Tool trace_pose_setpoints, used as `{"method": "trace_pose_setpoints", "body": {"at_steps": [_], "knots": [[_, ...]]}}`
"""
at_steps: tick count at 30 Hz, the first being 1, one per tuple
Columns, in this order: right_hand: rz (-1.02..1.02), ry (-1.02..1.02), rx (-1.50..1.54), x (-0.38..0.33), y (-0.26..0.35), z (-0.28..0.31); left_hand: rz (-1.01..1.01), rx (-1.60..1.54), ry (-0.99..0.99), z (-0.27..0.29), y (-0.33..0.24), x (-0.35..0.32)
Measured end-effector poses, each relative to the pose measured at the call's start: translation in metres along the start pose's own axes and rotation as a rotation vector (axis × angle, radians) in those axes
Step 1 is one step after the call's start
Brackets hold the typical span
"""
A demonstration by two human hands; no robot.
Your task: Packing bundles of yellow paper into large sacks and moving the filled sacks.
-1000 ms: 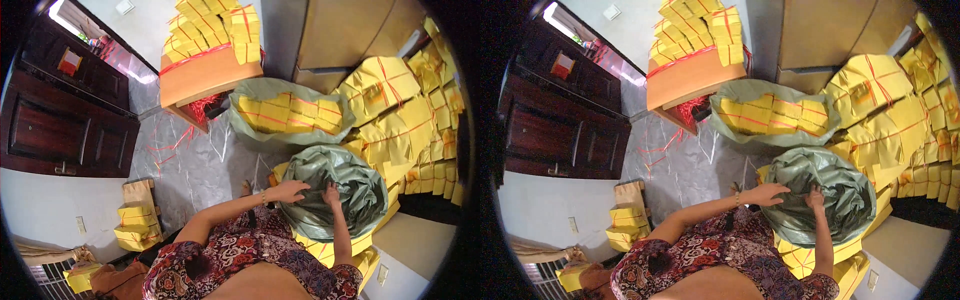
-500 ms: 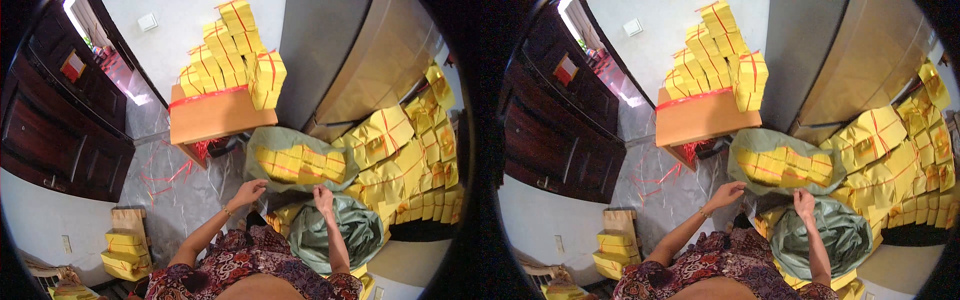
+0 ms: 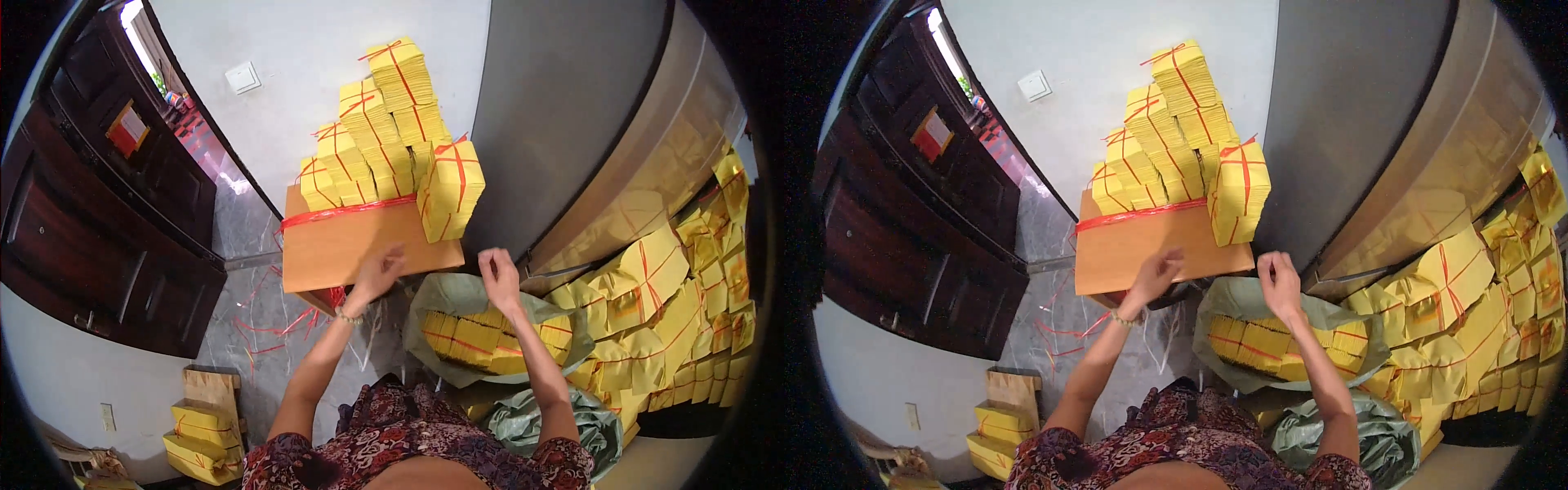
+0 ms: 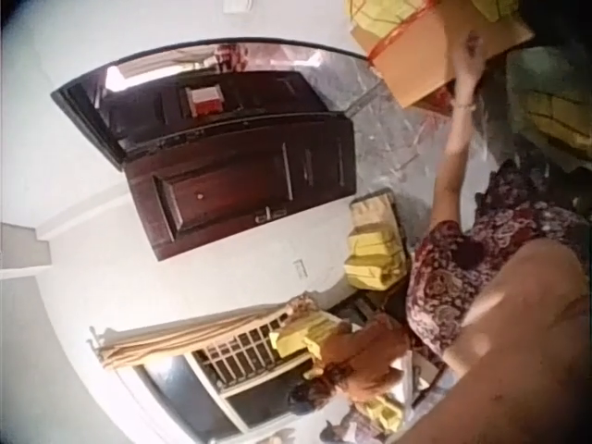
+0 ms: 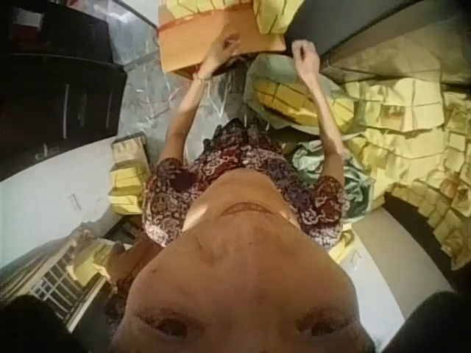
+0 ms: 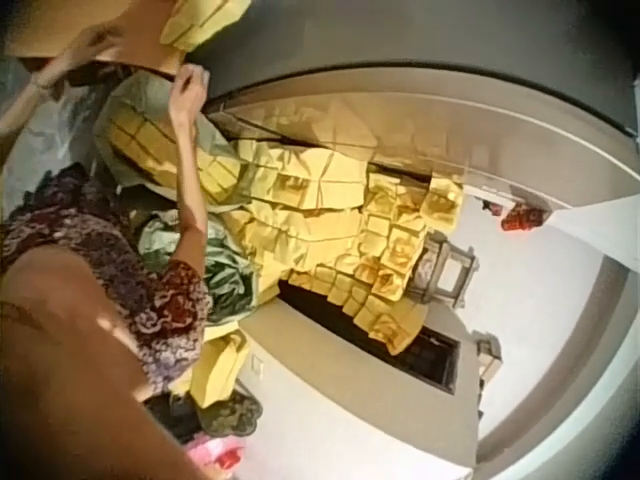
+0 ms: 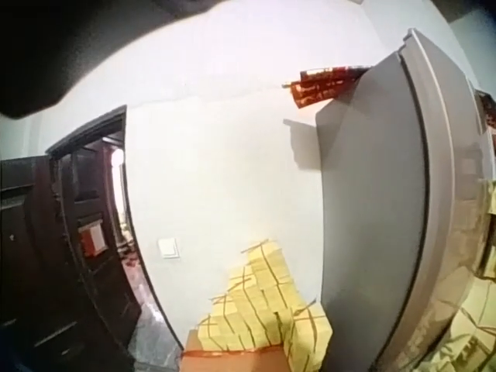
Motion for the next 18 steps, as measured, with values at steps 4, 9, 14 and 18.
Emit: {"method": "trace_pose_setpoints", "body": {"at_steps": [4, 9, 14, 18], "knots": [[0.116, -0.041, 0.066, 0.081, 0.023, -0.019, -0.028, 0.008, -0.108, 0.033, -0.022, 0.093], [0.119, -0.076, 0.070, 0.187, 0.025, -0.057, 0.017, -0.042, -0.257, 0.068, -0.062, 0.203], [-0.021, -0.018, 0.118, 0.292, 0.040, -0.099, -0.086, -0.016, -0.390, 0.097, -0.083, 0.303], [-0.191, 0.016, 0.151, 0.343, 0.041, -0.128, 0.185, -0.261, -0.254, 0.079, -0.079, 0.350]]}}
Point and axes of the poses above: each hand's wrist, its own x-axis towards the middle knuckle, its own z-axis out of the back of the hand, y = z × x, the point moved 9 cm from there along x, towards the middle knuckle, and after that the axes turned 11 degrees about -y, right-handed, at the moved point
